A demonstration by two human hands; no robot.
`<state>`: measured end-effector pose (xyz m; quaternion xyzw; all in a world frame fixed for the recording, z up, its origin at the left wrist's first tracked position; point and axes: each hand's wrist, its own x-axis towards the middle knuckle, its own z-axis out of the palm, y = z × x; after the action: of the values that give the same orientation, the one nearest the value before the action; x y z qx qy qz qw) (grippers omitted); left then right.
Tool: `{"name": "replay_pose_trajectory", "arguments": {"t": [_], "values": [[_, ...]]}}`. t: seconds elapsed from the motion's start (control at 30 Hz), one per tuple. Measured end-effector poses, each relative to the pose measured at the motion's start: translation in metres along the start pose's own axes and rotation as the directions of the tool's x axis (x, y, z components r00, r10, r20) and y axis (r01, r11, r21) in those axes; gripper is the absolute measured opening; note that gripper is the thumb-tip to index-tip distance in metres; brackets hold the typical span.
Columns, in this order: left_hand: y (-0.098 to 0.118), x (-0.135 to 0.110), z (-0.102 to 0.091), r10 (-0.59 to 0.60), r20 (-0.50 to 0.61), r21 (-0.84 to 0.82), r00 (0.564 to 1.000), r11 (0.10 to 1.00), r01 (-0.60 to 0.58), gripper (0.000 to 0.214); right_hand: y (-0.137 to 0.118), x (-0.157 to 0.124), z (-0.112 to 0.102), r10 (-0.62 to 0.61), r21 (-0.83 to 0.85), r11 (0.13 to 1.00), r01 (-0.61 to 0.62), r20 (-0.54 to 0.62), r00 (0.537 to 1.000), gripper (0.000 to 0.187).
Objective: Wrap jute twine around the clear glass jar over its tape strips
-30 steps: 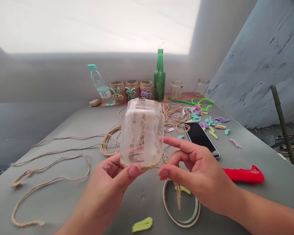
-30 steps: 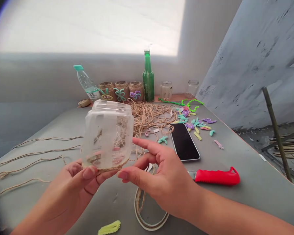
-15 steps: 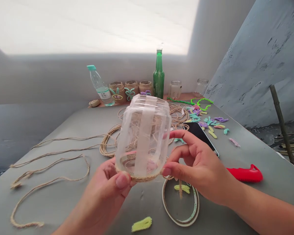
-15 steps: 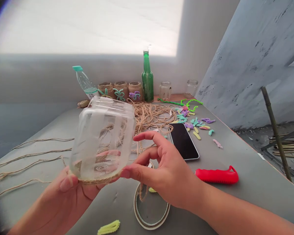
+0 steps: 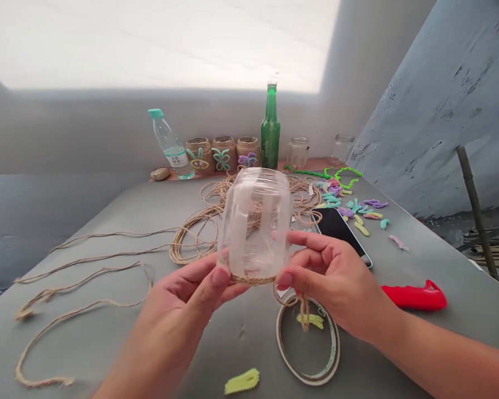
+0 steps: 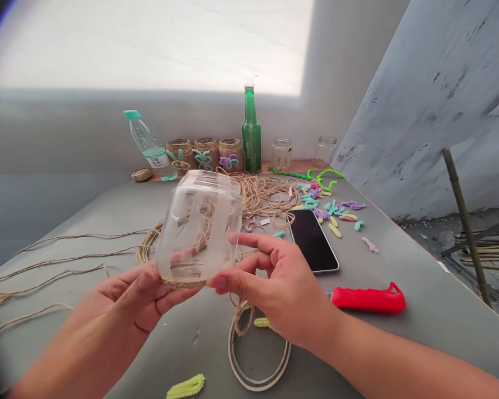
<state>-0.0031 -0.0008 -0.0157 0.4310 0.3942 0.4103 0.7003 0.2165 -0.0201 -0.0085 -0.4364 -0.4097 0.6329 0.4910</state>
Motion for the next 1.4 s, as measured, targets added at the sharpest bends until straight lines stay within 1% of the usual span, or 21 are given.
{"name": "replay_pose_trajectory", "arguments": {"t": [0.03,0.07,0.17,0.23,0.3,0.4,0.53,0.6,0.63,0.67,0.7,0.73,0.77,0.8,0.83,0.87,0.93,1.03,1.17,1.27,1.4], "values": [[-0.001,0.000,0.000,0.016,0.029,0.022,0.999,1.000,-0.017,0.044,0.000,0.000,0.001,-0.011,-0.037,0.999,0.010,-0.026,1.000,0.059],[-0.002,-0.001,0.001,0.017,0.027,0.030,1.000,0.999,-0.018,0.050,-0.001,-0.001,0.001,-0.023,-0.076,0.997,0.019,-0.044,0.999,0.061],[-0.006,-0.002,0.004,0.010,-0.034,0.036,0.999,0.999,-0.009,0.063,0.000,-0.004,0.004,-0.048,-0.172,0.984,0.037,-0.061,0.997,0.066],[-0.007,-0.002,0.003,0.016,-0.079,0.043,0.997,0.999,-0.013,0.066,0.000,-0.005,0.005,-0.072,-0.212,0.975,0.060,-0.046,0.996,0.059],[-0.006,-0.001,0.001,0.022,-0.099,0.060,0.995,0.998,-0.016,0.066,0.000,-0.007,0.004,-0.085,-0.239,0.968,0.076,-0.026,0.996,0.054],[-0.002,0.001,-0.003,0.018,-0.068,0.043,0.998,0.999,-0.015,0.061,-0.004,-0.009,-0.002,-0.089,-0.290,0.953,0.089,0.012,0.996,0.055],[0.004,0.004,-0.005,0.047,0.010,-0.016,0.999,0.999,-0.047,0.056,-0.010,-0.008,-0.008,-0.119,-0.349,0.926,0.142,0.087,0.989,0.043],[0.004,0.005,-0.005,0.064,0.018,-0.066,0.998,0.996,-0.062,0.055,-0.014,-0.006,-0.011,-0.153,-0.412,0.893,0.183,0.106,0.983,0.039],[0.003,0.006,-0.004,0.073,0.016,-0.094,0.997,0.993,-0.072,0.051,-0.017,-0.004,-0.013,-0.179,-0.465,0.859,0.214,0.120,0.977,0.038],[0.003,0.006,-0.004,0.088,0.011,-0.120,0.996,0.989,-0.086,0.046,-0.021,-0.002,-0.016,-0.207,-0.538,0.806,0.246,0.133,0.969,0.036],[0.003,0.006,-0.004,0.100,-0.001,-0.138,0.995,0.985,-0.099,0.041,-0.026,0.001,-0.021,-0.232,-0.632,0.728,0.266,0.138,0.963,0.034],[0.003,0.005,-0.003,0.105,-0.017,-0.147,0.994,0.983,-0.106,0.038,-0.031,0.004,-0.027,-0.245,-0.754,0.607,0.252,0.124,0.961,0.033],[0.003,0.005,-0.003,0.106,-0.036,-0.152,0.994,0.982,-0.110,0.035,-0.036,0.007,-0.035,-0.252,-0.876,0.444,0.187,0.078,0.965,0.033],[0.003,0.005,-0.002,0.107,-0.053,-0.154,0.993,0.981,-0.114,0.035,-0.041,0.011,-0.043,-0.266,-0.970,0.238,0.056,-0.010,0.964,0.037],[0.004,0.005,-0.002,0.109,-0.068,-0.158,0.992,0.980,-0.118,0.035,-0.045,0.014,-0.053,-0.245,-0.994,0.004,-0.105,-0.103,0.964,0.041],[0.004,0.005,-0.002,0.107,-0.082,-0.163,0.991,0.979,-0.119,0.036,-0.049,0.016,-0.063,-0.231,-0.976,-0.081,-0.203,-0.180,0.956,0.044],[0.005,0.004,-0.001,0.096,-0.105,-0.174,0.990,0.978,-0.114,0.038,-0.052,0.019,-0.079,-0.176,-0.931,-0.170,-0.324,-0.295,0.939,0.056],[0.006,0.004,0.000,0.051,-0.133,-0.170,0.990,0.983,-0.073,0.044,-0.050,0.020,-0.090,-0.086,-0.899,-0.211,-0.384,-0.374,0.923,0.068],[0.007,0.004,0.000,0.007,-0.149,-0.175,0.989,0.984,-0.033,0.047,-0.036,0.024,-0.090,-0.084,-0.881,-0.224,-0.417,-0.409,0.909,0.082],[0.006,0.005,0.001,-0.003,-0.153,-0.201,0.988,0.979,-0.028,0.046,-0.027,0.028,-0.093,-0.079,-0.869,-0.209,-0.448,-0.441,0.894,0.091],[0.004,0.006,0.003,0.007,-0.125,-0.207,0.992,0.978,-0.033,0.044,-0.025,0.032,-0.098,-0.056,-0.865,-0.155,-0.477,-0.474,0.879,0.093]]}}
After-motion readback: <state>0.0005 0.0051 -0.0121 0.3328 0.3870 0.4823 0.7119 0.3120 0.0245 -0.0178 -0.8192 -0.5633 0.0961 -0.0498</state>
